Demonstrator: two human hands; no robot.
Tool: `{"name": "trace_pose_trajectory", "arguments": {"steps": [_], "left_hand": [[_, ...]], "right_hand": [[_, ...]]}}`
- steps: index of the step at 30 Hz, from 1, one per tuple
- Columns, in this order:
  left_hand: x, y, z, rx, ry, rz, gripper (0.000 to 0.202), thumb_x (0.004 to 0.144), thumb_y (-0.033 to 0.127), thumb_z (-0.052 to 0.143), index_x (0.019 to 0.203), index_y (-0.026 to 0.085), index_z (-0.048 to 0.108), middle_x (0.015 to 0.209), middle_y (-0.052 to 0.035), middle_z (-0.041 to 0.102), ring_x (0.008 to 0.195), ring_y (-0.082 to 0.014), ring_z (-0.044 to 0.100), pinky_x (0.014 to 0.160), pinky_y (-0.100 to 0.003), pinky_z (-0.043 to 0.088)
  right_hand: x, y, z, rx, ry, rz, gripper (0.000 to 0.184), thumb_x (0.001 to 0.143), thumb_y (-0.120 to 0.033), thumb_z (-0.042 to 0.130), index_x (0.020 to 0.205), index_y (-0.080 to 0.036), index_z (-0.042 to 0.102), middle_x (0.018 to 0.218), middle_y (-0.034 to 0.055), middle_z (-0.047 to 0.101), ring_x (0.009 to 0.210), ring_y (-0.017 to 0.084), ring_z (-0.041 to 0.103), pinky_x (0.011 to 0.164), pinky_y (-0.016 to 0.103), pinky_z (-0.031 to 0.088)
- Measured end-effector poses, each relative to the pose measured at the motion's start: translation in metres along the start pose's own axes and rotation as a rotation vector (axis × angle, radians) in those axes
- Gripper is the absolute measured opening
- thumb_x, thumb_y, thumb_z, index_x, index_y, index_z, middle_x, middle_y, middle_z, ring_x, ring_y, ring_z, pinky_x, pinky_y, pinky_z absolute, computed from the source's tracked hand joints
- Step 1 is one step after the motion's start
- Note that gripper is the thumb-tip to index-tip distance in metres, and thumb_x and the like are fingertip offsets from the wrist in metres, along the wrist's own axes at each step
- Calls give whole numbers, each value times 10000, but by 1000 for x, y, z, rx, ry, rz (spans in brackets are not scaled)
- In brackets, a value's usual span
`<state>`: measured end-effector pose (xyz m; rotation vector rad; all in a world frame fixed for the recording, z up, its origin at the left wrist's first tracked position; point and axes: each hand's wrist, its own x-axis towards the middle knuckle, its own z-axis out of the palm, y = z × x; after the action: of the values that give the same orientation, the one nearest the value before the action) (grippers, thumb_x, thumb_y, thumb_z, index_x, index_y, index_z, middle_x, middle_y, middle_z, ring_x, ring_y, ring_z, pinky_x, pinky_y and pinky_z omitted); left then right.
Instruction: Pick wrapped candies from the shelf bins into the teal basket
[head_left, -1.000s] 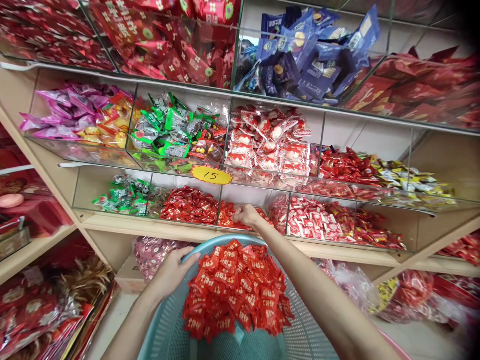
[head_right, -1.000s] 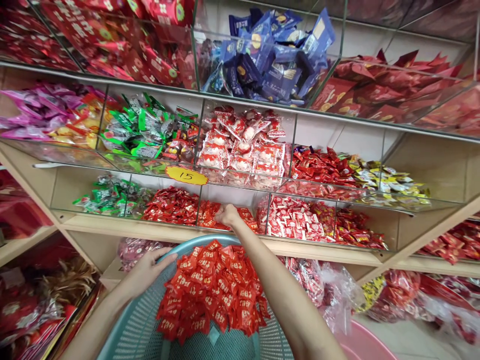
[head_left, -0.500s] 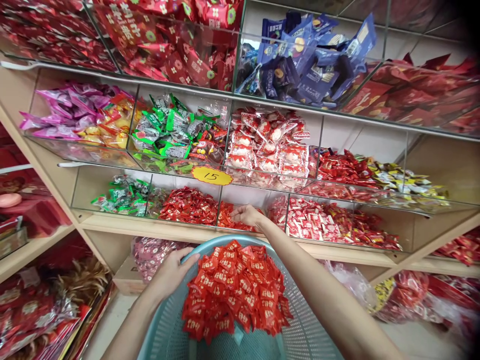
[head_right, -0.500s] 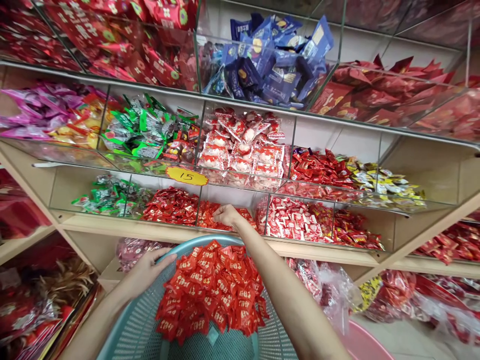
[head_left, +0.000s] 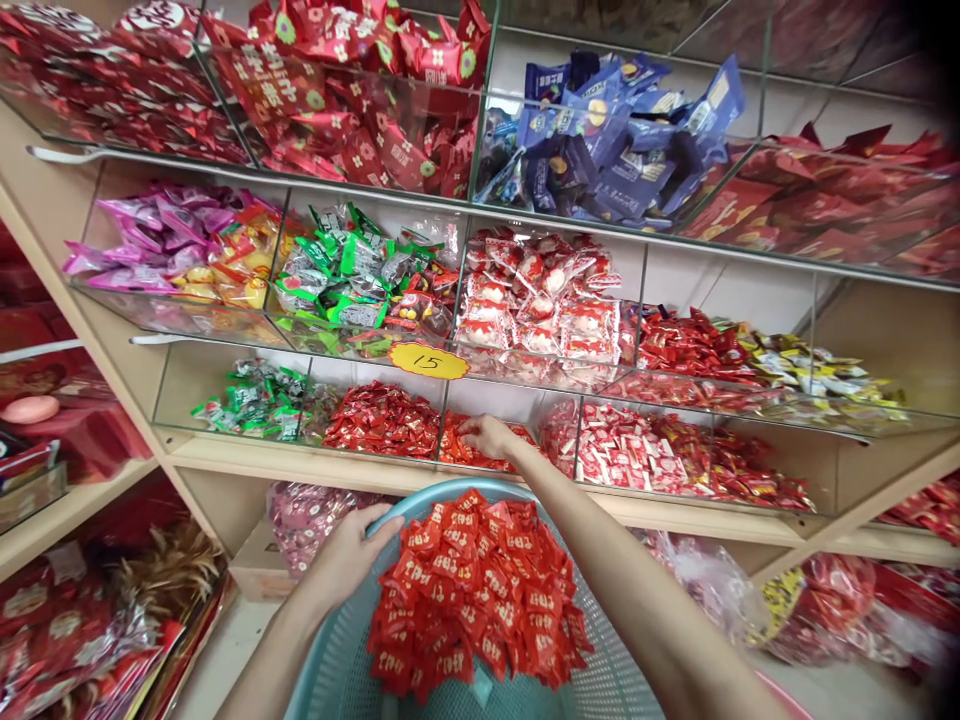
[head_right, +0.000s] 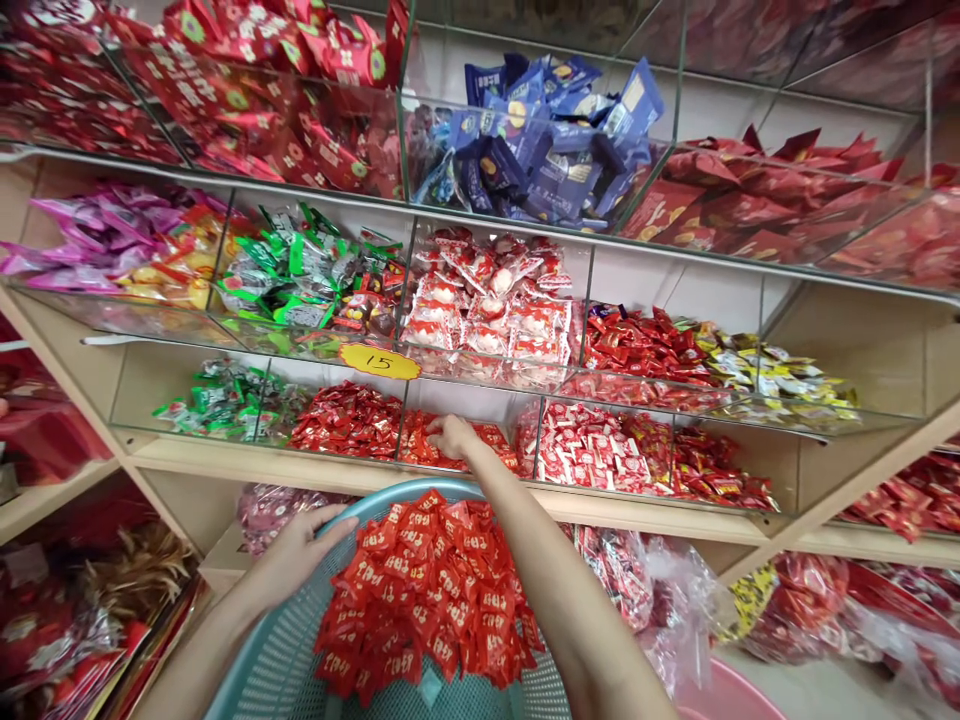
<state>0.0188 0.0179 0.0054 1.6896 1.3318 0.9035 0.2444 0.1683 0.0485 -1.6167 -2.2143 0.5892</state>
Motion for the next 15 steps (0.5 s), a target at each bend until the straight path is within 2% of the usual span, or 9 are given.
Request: {"name": "trace_pose_trajectory", "arguments": {"steps": [3,7,15], "left_hand": [[0,0,0,11,2,-5,390,802,454,469,1009,186,662,906,-11,702,888,-222,599,840,-281,435],[1,-2,0,8,-1,5,385,802,446,471,1025,196,660,921,-5,704,876,-217,605,810,-265,444],[3,-5,0,11,11,3,375,790,443,503,1020,193,663,974,-4,701,899,-222,612,800,-261,456]], "right_hand": [[4,0,4,5,-10,-7,142,701,-154,614,804,-191,705,752,2,684,730,126,598,663,188,424],[3,1,5,9,28,-24,102,704,-166,605,736,-173,701,683,-12,664,675,107,579,624,171,402],[-16,-4,-19,36,204,-44,138,758,-195,534,718,-152,659,723,28,647,707,125,561,638,195,380]]}}
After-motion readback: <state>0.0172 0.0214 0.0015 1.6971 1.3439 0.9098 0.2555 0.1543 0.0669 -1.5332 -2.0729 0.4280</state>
